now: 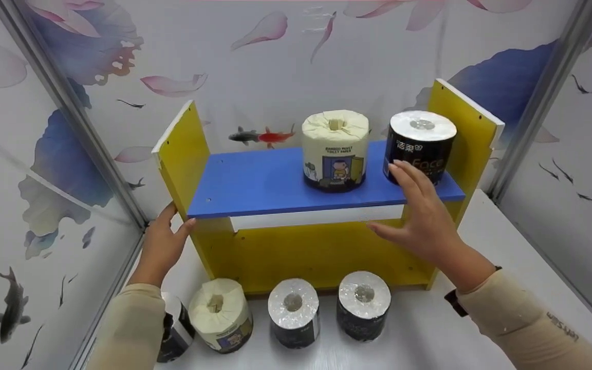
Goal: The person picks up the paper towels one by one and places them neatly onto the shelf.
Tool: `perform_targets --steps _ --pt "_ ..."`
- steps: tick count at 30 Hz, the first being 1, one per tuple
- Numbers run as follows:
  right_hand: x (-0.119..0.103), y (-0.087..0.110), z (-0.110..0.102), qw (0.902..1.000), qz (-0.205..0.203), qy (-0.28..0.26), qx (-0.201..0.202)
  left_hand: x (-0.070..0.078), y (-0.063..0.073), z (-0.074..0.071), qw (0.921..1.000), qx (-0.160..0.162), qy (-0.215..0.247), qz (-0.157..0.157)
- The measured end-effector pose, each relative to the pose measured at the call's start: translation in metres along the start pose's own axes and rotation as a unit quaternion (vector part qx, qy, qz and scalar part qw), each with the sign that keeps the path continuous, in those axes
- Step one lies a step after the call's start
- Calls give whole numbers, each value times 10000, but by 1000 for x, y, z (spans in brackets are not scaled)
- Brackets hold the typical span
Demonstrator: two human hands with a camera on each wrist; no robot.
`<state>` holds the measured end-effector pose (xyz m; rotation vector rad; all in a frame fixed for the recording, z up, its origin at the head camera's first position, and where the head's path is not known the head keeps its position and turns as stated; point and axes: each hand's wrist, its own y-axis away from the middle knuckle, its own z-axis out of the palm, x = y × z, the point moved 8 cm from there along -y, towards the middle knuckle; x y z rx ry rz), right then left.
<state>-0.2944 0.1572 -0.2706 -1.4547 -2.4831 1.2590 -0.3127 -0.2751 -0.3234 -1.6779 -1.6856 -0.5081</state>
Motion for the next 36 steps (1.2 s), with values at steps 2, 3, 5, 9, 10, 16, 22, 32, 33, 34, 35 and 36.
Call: perform_targets --steps 2,3,5,9,10,16,22,32,33,34,35,36 --pt "1 4 2 10000 45 -13 -50 -1 0 0 10000 -18 20 -12" --pt "2 7 2 10000 56 -25 -58 -1 0 0 10000 -25 34 -20" --pt "3 11 4 10000 57 -37 -56 -1 1 -1 10000 -28 36 -19" --pt "5 18 7 10000 26 -36 -37 0 1 -1 10000 -11 37 -27" --pt "5 20 8 10000 14 -32 -42 0 1 -1 10000 -10 36 -33" --pt "9 32 13 10000 -13 7 -43 0 2 0 9999 -69 32 -113" --pt "18 43 19 9998 108 36 -138 -1 1 1 9999 -43 12 -121" --pt "27 54 24 9990 301 45 -317 -1 1 1 10000 -5 -8 -64" --pt "28 55 25 9990 294 64 -325 -1 1 1 10000 -7 9 -31" --pt "30 56 27 9990 293 70 -336 -1 1 1 10000 -13 28 -3" --pt "31 57 28 9988 309 73 -371 0 1 1 10000 -17 40 8" --pt "32 57 30 9985 346 78 -420 0 1 1 10000 -28 35 6"
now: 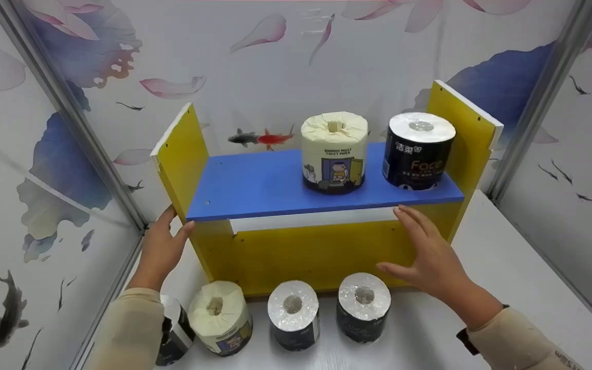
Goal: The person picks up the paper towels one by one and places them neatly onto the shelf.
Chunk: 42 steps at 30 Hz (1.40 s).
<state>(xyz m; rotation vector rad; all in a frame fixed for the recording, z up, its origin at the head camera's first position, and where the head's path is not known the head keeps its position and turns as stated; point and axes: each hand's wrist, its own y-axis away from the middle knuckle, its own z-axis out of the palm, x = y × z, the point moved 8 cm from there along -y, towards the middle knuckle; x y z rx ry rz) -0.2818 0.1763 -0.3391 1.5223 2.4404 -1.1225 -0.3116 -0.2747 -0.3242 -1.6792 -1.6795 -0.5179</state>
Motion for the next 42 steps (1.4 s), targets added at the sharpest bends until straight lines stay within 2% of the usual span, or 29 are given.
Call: perform_targets --steps 6,16,27,34,42 --pt "9 5 12 9991 201 -33 -379 -1 0 0 10000 -54 -64 -54" --pt "19 18 33 9954 311 35 -905 0 0 1 9999 -43 -89 -76" --pt "35 37 58 9861 648 -227 -1511 2 1 0 10000 27 -67 23" --pt "50 52 74 9822 703 -553 -1652 1 1 0 10000 5 -49 7" --pt "66 63 87 9758 1017 -681 -1811 0 1 0 9999 -12 -131 -69"
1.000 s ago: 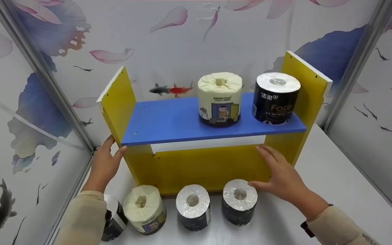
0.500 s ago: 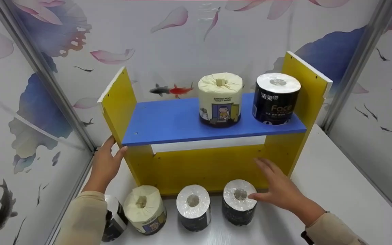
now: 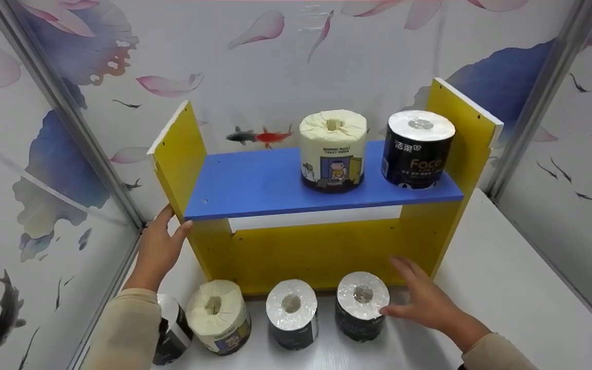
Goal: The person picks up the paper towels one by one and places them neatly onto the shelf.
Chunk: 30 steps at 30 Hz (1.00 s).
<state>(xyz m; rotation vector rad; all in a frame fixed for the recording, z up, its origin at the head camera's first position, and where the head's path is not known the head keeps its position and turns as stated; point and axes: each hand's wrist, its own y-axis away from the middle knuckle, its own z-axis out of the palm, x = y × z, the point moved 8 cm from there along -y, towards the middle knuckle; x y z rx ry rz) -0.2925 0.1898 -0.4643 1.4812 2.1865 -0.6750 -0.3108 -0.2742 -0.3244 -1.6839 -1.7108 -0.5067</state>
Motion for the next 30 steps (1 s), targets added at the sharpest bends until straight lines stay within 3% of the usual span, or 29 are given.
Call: perform_targets --steps 7,17,30 --pt "7 3 7 9998 150 -84 -25 0 0 0 10000 39 3 23" --pt "12 6 17 9997 30 -245 61 -2 0 0 10000 24 2 -9" --pt "21 4 28 9976 453 -487 -193 -1 0 1 10000 70 15 28"
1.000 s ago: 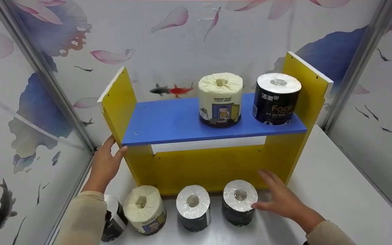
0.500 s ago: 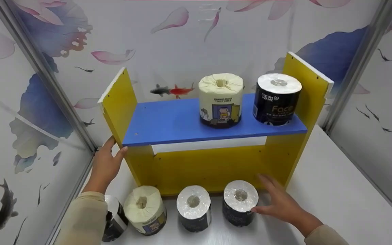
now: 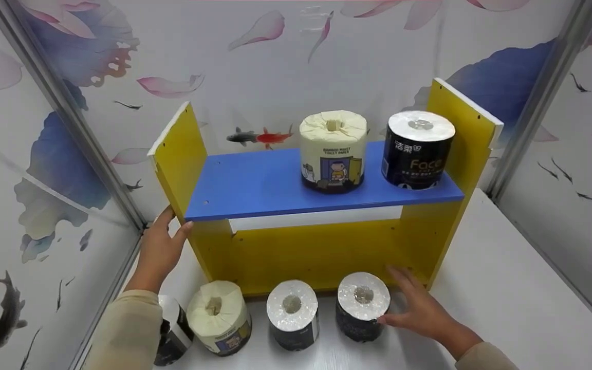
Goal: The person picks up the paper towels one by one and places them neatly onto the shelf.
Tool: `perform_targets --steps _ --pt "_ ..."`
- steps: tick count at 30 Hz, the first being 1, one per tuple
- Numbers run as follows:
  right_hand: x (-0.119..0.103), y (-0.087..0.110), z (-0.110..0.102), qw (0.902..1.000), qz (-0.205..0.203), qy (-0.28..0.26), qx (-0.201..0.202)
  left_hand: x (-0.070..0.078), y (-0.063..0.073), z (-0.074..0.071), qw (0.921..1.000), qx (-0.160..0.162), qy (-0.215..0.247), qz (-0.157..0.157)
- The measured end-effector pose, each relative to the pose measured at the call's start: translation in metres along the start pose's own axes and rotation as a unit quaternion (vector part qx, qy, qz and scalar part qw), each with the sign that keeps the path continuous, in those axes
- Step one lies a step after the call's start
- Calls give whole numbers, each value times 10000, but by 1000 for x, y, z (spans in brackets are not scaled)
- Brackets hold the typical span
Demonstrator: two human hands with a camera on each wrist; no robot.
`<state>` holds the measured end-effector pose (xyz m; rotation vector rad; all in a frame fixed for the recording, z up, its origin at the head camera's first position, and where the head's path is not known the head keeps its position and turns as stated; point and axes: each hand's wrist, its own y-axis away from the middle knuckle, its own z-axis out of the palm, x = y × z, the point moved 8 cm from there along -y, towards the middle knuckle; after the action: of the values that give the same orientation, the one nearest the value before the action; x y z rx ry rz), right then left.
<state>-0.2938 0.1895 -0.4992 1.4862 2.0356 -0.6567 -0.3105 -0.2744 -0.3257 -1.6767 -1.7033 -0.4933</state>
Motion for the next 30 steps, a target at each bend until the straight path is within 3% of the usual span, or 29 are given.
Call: perform_targets --steps 7,17,30 --pt "4 -2 7 9995 199 -236 -71 -3 1 0 10000 -56 60 -41" --pt "2 -2 16 9991 -55 -422 -45 -3 2 0 9999 -42 -13 -101" --pt "4 -2 20 9980 87 -594 -202 0 -1 -1 10000 -33 34 42"
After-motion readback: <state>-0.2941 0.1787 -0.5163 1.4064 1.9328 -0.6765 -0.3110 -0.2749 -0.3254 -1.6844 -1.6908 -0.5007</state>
